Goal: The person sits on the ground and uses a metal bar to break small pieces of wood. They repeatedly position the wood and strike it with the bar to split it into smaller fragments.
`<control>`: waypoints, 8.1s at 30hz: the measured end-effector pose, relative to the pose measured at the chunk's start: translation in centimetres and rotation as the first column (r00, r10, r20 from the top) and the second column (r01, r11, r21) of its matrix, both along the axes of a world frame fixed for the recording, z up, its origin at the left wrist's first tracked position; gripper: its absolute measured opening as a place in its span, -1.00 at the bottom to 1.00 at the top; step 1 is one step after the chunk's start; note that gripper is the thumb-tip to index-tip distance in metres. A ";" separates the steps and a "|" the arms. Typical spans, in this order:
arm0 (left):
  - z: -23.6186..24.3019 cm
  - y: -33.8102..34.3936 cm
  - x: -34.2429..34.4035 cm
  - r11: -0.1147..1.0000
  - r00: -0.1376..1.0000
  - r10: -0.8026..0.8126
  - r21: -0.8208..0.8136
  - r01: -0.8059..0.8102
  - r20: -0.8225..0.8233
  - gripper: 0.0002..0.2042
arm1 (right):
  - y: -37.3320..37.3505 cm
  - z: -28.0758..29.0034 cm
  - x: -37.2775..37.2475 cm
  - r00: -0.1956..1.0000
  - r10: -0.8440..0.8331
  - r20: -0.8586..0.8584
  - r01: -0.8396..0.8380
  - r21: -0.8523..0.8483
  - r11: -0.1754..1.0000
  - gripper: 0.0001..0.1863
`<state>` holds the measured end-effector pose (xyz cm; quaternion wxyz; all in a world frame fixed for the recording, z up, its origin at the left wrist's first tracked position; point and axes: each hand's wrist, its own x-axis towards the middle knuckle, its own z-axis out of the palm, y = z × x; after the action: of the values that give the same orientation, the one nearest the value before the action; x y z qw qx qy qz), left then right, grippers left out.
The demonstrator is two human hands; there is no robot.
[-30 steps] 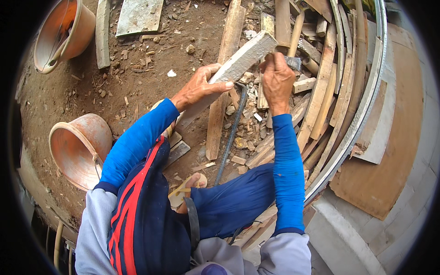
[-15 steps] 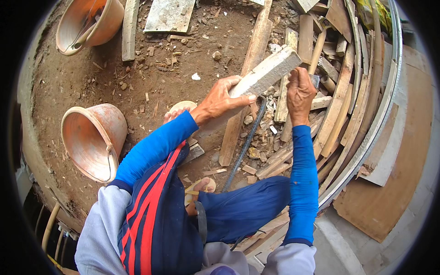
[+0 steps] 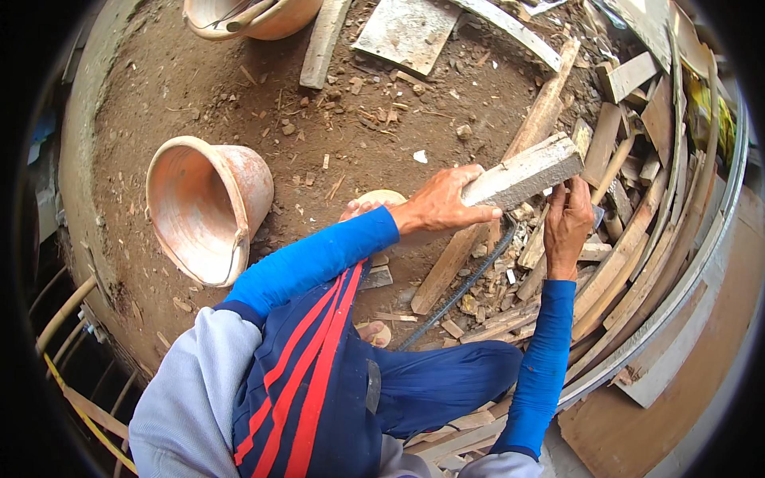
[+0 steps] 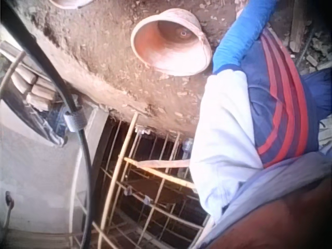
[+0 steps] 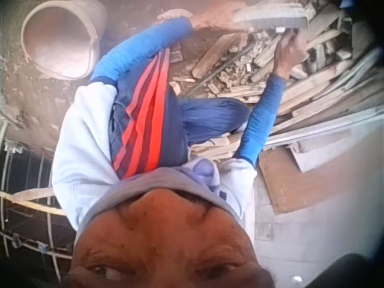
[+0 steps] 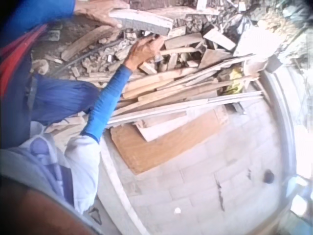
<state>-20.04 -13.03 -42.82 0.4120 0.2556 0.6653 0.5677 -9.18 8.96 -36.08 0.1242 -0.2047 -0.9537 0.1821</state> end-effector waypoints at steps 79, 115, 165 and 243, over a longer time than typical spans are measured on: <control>3.6 0.6 0.4 0.862 0.932 0.220 0.505 -0.047 -0.289 -0.41 | -12.3 6.0 4.0 0.980 -0.196 -0.032 0.147 -0.545 0.825 -0.64; 2.9 -0.7 0.6 0.870 0.957 0.159 0.492 -0.019 -0.243 -0.34 | -10.1 13.4 0.7 0.986 -0.001 0.164 0.057 -0.332 0.942 -0.60; -9.4 -3.5 -4.7 0.821 0.888 0.455 -0.354 -0.448 -0.068 -0.43 | -16.5 -5.8 9.3 0.882 -0.377 0.282 0.466 -0.413 0.783 -0.74; -5.5 -10.5 -3.7 0.880 0.885 0.460 -0.100 -0.465 -0.068 -0.82 | -10.1 17.5 8.0 0.837 0.127 0.532 -0.029 -0.189 0.982 -0.42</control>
<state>-23.77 -23.57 -48.35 0.2643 0.0775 0.7468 0.6054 -1.21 -1.15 -18.62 -0.1760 -0.2185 -0.9380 0.2037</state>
